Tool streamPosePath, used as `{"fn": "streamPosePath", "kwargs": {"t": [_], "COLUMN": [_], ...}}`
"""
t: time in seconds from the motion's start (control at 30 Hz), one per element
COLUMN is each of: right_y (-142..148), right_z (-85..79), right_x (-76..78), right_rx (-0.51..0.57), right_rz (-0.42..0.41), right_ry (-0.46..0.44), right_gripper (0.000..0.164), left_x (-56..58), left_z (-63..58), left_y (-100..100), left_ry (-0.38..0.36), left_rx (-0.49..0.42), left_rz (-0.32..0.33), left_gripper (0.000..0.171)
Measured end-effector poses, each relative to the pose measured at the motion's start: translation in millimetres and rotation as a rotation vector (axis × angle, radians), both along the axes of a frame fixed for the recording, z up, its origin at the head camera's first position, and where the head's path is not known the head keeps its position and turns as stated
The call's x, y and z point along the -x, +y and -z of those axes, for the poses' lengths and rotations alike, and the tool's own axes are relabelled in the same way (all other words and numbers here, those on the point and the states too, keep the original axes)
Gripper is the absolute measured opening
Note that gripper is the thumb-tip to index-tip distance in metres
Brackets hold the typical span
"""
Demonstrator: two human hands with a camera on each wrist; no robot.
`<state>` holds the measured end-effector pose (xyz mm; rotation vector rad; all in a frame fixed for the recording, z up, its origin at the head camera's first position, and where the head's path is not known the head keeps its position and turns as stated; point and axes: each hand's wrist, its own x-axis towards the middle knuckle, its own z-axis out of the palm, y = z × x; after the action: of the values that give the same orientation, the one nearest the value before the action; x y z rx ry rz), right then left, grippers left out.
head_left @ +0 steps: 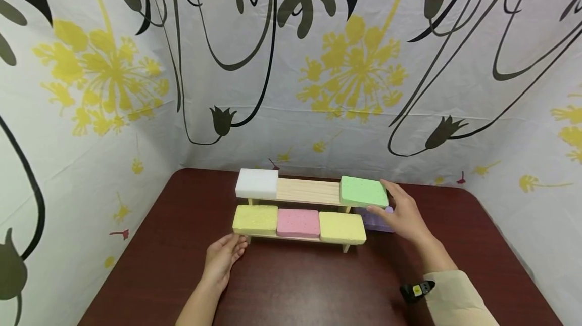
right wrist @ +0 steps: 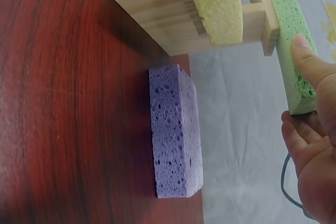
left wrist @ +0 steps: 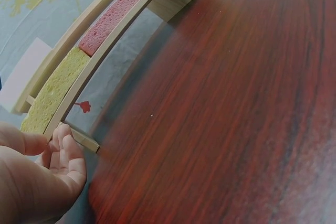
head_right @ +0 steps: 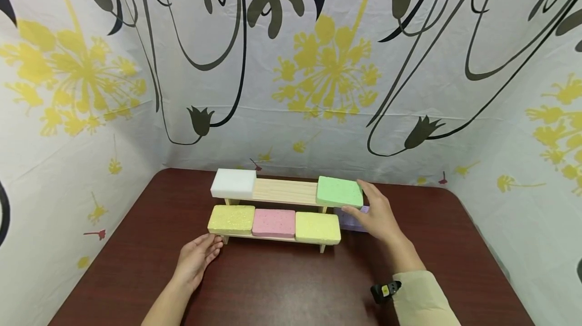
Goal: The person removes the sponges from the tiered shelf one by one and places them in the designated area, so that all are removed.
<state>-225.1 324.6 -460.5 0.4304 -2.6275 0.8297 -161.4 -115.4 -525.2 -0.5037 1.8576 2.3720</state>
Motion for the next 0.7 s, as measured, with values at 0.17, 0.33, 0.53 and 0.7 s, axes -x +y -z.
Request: {"fn": "streamPosePath", "kwargs": {"t": [0.17, 0.33, 0.53, 0.7], "right_y": [5.5, 10.9, 16.9, 22.8], "right_z": [-1.1, -1.9, -2.8, -2.0], "right_x": [-1.5, -3.0, -4.5, -5.5], "right_rx": [-0.02, -0.027, -0.004, 0.007], "right_rz": [0.013, 0.022, 0.026, 0.023], "right_ry": [0.008, 0.003, -0.011, -0.015], "right_gripper": [0.079, 0.079, 0.081, 0.08], "left_x": [0.2, 0.3, 1.0, 1.4], "left_z": [0.2, 1.0, 1.8, 2.3], "left_y": [0.9, 1.0, 1.0, 0.9], "left_ry": [0.006, 0.01, 0.007, 0.005], "left_rx": [-0.002, -0.001, -0.003, -0.002], "left_rz": [-0.005, -0.007, -0.01, -0.014], "left_gripper": [0.042, 0.043, 0.042, 0.041]}}
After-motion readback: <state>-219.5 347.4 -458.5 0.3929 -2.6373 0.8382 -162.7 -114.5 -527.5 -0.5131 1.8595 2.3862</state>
